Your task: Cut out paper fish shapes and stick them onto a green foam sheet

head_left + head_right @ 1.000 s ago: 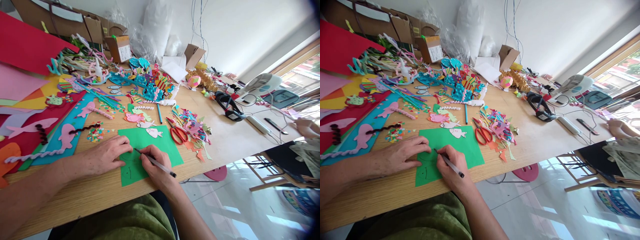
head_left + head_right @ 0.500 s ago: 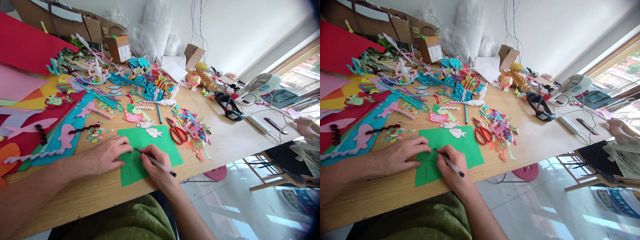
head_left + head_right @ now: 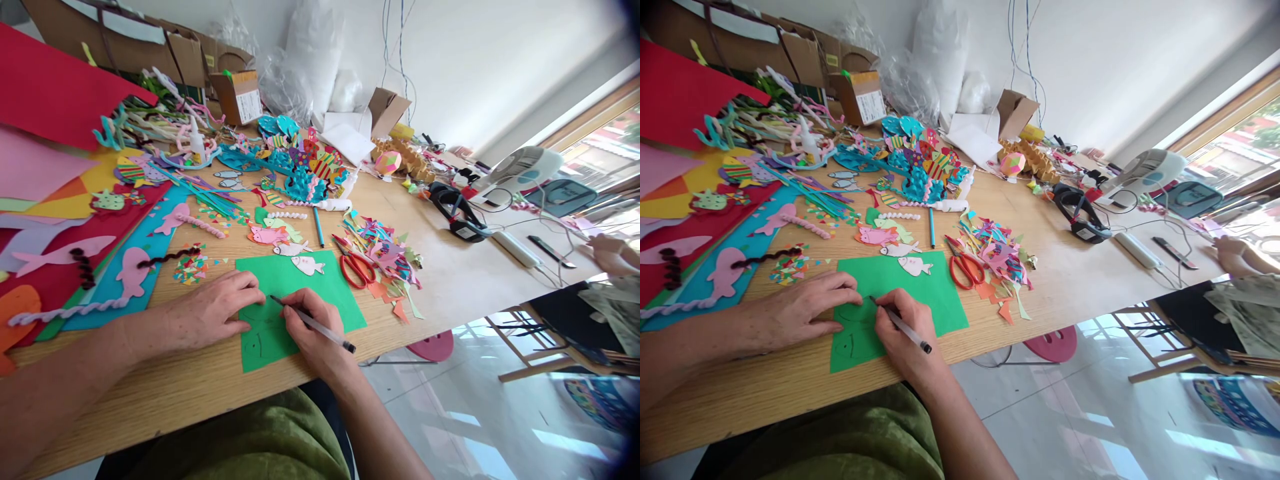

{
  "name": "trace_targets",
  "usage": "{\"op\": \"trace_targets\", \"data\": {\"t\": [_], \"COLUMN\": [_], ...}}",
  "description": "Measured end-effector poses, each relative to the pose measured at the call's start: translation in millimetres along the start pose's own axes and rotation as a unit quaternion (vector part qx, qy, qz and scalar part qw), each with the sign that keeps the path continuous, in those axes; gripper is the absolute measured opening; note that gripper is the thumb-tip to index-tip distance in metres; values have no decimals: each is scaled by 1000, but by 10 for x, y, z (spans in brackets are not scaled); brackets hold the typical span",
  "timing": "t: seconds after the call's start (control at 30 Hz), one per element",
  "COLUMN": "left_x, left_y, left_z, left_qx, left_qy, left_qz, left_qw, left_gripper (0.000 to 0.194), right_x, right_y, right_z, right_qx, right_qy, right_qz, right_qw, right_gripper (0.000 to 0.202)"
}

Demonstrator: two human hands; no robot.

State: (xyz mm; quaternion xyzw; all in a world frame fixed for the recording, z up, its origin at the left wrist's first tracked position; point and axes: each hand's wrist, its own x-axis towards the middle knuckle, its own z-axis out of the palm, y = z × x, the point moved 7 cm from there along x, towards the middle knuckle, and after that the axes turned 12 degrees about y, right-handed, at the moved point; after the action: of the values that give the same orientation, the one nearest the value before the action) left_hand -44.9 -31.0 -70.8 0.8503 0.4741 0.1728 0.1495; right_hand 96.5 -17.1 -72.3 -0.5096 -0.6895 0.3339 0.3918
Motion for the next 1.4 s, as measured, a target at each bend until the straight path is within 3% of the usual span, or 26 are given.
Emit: {"op": "trace_targets", "data": {"t": [1.4], "left_x": [-1], "left_y": [7], "left_z": [-7], "left_qx": [-1], "left_qy": [3], "left_qz": [4], "left_qw": [1000], "left_gripper": [27], "right_x": [11], "right_y": [-21], "right_z": [-21], "right_qx": [-11], "right_qy": [21], "right_qz": [-14], "right_qw": [1000], "right_gripper": [14]}}
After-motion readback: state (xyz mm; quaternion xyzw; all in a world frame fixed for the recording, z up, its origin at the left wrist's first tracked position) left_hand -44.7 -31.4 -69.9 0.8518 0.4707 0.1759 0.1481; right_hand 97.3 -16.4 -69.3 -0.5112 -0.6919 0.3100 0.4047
